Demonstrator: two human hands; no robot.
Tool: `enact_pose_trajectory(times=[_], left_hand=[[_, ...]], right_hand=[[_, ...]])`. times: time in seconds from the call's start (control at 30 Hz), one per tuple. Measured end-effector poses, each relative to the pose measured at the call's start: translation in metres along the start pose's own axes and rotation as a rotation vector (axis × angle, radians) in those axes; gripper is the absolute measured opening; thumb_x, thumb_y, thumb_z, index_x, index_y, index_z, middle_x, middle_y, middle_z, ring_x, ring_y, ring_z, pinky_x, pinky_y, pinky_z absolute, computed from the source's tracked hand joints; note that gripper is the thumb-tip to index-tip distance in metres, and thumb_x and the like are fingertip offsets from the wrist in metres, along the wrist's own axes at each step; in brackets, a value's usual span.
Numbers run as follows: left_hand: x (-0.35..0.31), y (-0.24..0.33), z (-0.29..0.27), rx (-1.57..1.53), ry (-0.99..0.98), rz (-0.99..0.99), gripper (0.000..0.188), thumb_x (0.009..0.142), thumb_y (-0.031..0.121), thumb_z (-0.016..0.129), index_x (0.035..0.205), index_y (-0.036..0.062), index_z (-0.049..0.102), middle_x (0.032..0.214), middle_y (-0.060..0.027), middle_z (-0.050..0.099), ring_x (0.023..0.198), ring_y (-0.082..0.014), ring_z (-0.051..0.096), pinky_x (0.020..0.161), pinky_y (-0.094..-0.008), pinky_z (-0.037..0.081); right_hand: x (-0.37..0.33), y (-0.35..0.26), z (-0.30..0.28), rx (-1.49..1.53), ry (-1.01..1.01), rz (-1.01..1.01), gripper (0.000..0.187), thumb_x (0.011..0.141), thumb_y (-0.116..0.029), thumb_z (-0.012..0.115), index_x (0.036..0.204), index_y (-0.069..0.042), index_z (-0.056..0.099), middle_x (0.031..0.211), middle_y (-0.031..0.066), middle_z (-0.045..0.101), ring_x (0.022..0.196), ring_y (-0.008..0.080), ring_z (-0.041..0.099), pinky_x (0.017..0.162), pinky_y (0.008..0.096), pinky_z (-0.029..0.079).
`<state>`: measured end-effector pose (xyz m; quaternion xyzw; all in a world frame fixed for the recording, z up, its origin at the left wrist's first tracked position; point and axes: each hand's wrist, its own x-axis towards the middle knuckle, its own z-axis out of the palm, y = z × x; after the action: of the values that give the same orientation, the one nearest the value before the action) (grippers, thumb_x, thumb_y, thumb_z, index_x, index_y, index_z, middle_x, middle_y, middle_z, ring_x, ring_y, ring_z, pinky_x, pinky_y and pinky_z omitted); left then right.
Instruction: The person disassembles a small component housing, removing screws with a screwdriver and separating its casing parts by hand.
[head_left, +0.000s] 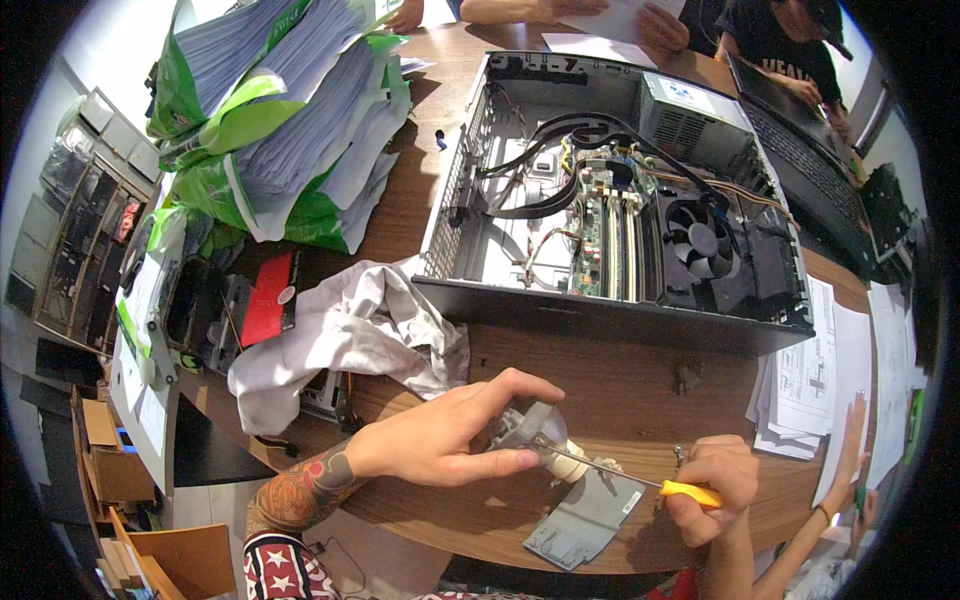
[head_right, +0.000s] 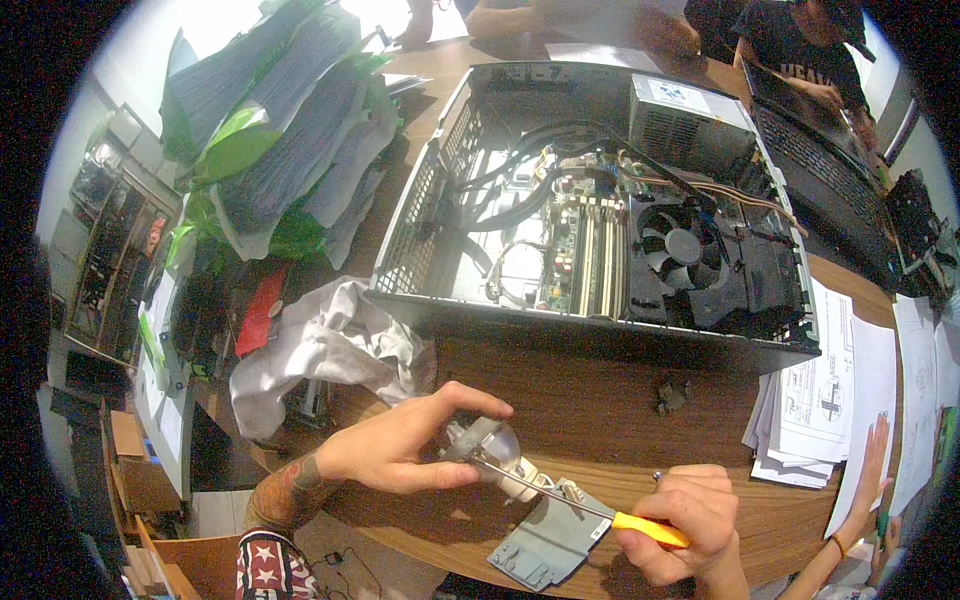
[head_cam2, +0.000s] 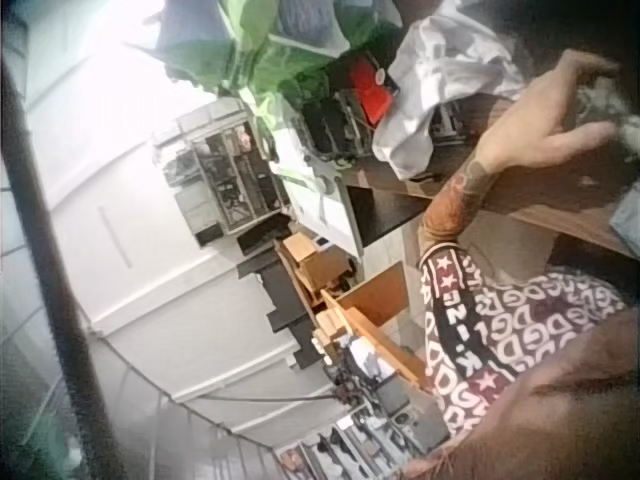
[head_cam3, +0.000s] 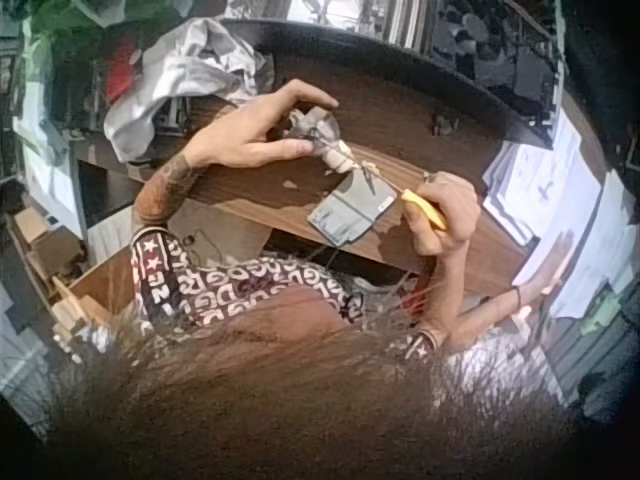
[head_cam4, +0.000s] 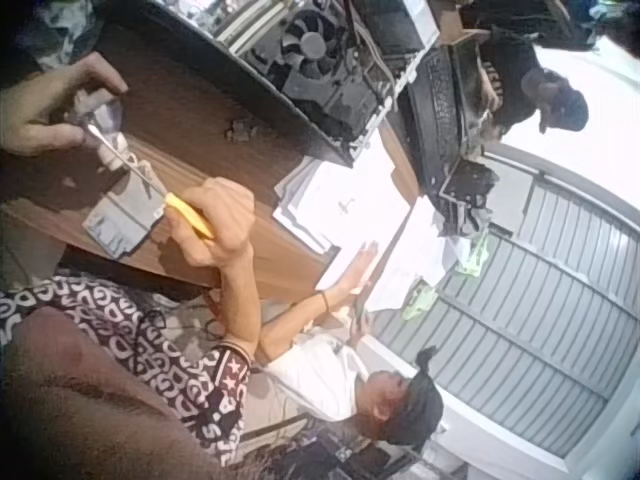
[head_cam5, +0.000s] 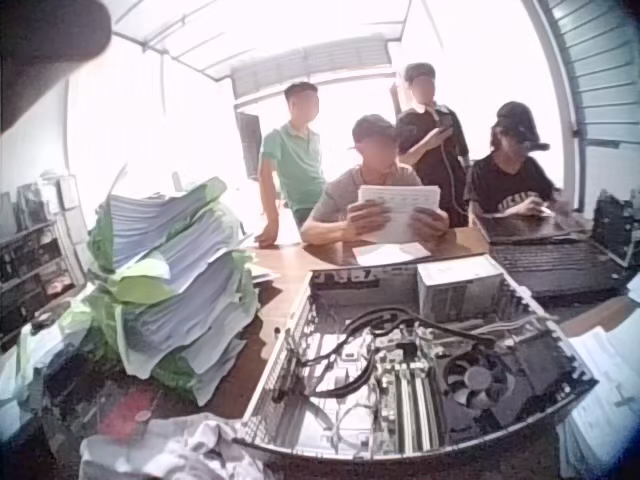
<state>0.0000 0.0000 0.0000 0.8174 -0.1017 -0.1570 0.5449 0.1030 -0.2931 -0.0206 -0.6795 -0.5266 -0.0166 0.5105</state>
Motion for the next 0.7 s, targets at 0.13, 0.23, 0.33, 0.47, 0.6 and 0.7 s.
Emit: enact_pose_trajectory(times=[0.13,0.23,0.33,0.47,0.6,0.7], left_hand=[[-0.0003,-0.0027,-0.0002,0.034,0.009,0.037,0.061,0.086,0.027,0.067,0.133,0.0024,0.037,0.12,-0.0166,0.054,0.11,-0.0259,0.056,0.094,-0.0363,0.043],[-0.0002,-0.0025,-0.0004,0.048,0.008,0.049,0.06,0.086,0.027,0.067,0.133,0.0023,0.037,0.118,-0.0162,0.055,0.108,-0.0257,0.056,0.093,-0.0361,0.043],[-0.0008,-0.0011,0.0007,0.034,0.004,0.046,0.06,0.086,0.027,0.066,0.133,0.0023,0.038,0.117,-0.0158,0.055,0.107,-0.0257,0.057,0.092,-0.0359,0.044],[-0.0014,0.0,0.0008,-0.007,-0.007,0.023,0.06,0.087,0.028,0.066,0.133,0.0022,0.038,0.118,-0.0159,0.055,0.108,-0.0261,0.056,0.093,-0.0358,0.043],[-0.0013,-0.0013,0.0011,0.041,0.004,0.051,0.059,0.087,0.028,0.065,0.133,0.002,0.037,0.119,-0.0165,0.053,0.111,-0.0267,0.055,0.094,-0.036,0.043],[-0.0003,0.0008,-0.0005,0.033,-0.001,0.037,0.059,0.087,0.028,0.065,0.132,0.002,0.037,0.121,-0.0169,0.052,0.112,-0.0273,0.054,0.094,-0.0362,0.042]], right_hand=[[0.0003,0.0011,0.0004,0.001,-0.008,-0.008,0.017,0.069,-0.016,0.071,0.069,-0.006,0.058,0.049,0.0028,0.049,0.036,0.0172,0.042,0.038,0.0294,0.03],[-0.0005,0.0026,0.0017,0.001,-0.013,-0.018,0.017,0.069,-0.016,0.072,0.069,-0.006,0.058,0.049,0.0027,0.049,0.036,0.017,0.042,0.038,0.0293,0.03],[-0.0011,0.0016,0.0013,0.005,-0.017,-0.023,0.017,0.069,-0.016,0.072,0.069,-0.006,0.058,0.049,0.0027,0.049,0.036,0.017,0.042,0.038,0.0291,0.03],[-0.0012,0.0011,0.0016,0.003,-0.024,-0.018,0.017,0.069,-0.016,0.072,0.068,-0.006,0.058,0.049,0.0028,0.049,0.036,0.0169,0.043,0.038,0.029,0.031],[0.0,0.0019,0.0019,0.028,-0.029,-0.017,0.017,0.068,-0.016,0.072,0.068,-0.005,0.059,0.05,0.003,0.05,0.036,0.0168,0.043,0.038,0.029,0.031],[0.0016,0.003,0.0019,0.024,-0.032,-0.011,0.017,0.069,-0.016,0.072,0.067,-0.005,0.059,0.05,0.003,0.05,0.036,0.0168,0.043,0.038,0.0289,0.03]])
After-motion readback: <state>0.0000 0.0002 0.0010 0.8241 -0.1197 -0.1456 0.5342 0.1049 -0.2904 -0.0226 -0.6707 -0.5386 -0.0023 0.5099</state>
